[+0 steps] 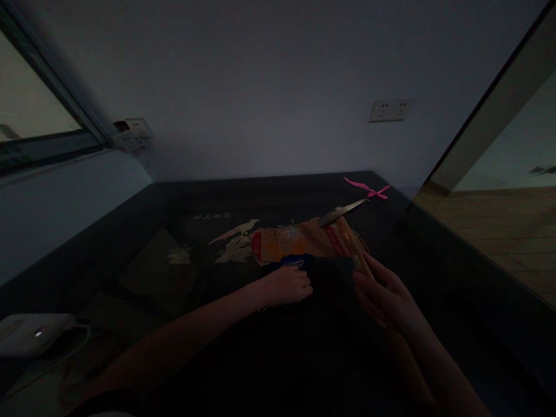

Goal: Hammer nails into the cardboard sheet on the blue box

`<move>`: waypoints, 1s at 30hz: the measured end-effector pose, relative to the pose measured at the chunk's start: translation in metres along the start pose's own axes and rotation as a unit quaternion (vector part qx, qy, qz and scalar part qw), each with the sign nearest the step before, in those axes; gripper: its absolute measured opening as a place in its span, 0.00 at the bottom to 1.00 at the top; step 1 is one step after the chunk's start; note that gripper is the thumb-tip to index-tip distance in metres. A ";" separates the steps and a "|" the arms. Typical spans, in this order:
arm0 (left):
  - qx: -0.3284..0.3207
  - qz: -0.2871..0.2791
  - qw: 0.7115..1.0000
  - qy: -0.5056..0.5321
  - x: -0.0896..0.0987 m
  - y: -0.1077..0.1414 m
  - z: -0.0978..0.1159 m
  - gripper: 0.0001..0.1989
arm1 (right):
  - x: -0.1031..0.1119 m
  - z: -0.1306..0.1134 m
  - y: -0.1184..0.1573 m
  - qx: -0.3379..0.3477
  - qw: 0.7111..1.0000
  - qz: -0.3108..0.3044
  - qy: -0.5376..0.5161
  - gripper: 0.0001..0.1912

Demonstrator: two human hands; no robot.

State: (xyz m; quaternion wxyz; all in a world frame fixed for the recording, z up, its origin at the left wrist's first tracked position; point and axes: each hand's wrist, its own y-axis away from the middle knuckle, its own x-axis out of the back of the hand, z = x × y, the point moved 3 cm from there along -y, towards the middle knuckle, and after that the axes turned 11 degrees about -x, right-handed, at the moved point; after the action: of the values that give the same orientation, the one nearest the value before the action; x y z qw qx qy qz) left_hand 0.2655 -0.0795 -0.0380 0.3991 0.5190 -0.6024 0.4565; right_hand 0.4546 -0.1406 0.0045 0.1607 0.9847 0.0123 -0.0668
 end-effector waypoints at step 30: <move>0.442 0.378 0.779 0.236 0.040 0.055 -0.089 0.07 | -0.004 0.006 -0.001 -0.025 1.000 0.006 0.010 0.35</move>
State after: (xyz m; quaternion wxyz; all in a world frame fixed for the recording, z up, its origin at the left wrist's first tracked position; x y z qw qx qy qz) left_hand 0.2063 -0.0011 0.0161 0.0511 0.2452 -0.3695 0.8948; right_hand 0.4495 -0.1412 -0.0011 0.1859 0.9810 0.0101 -0.0553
